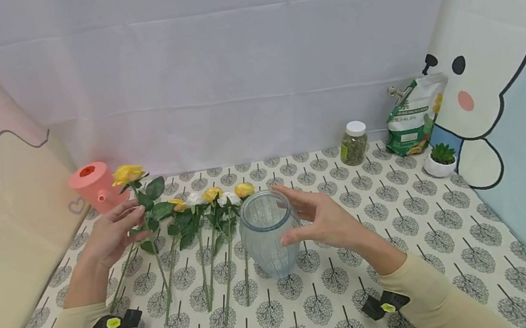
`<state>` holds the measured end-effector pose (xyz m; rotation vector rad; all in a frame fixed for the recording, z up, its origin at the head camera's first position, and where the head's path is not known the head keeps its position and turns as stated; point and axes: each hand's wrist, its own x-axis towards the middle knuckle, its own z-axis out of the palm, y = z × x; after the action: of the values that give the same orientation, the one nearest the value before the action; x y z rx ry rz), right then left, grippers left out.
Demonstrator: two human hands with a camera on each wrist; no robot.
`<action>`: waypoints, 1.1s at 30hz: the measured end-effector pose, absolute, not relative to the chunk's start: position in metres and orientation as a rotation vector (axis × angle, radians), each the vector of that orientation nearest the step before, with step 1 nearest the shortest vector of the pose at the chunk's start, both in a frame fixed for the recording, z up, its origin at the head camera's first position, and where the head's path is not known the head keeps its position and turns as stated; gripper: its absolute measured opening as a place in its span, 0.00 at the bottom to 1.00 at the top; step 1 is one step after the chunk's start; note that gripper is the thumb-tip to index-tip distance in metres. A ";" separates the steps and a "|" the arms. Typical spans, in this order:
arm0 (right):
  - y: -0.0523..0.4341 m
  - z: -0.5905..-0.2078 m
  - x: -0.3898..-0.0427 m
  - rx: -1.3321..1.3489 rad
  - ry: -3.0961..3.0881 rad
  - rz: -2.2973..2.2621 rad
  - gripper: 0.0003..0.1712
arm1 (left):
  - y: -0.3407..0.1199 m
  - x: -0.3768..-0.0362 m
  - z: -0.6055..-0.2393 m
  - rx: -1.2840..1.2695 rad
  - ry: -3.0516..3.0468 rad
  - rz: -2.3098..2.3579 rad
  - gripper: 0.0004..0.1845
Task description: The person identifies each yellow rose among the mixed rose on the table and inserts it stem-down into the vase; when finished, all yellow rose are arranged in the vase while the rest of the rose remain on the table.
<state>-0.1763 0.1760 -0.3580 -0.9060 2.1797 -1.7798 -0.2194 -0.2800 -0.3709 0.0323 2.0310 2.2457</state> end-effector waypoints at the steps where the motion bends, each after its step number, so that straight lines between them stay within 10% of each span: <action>1: 0.176 -0.358 -0.176 -0.906 2.178 -1.781 0.58 | -0.279 -0.219 -0.369 0.044 1.994 2.277 0.06; 33: 0.176 -0.358 -0.176 -0.902 2.168 -1.792 0.59 | -0.241 -0.179 -0.324 0.696 1.379 2.532 0.15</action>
<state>-0.1761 0.1765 -0.3579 -0.9017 2.1678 -1.7916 -0.1794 -0.2413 -0.3239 0.6963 1.3789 2.5319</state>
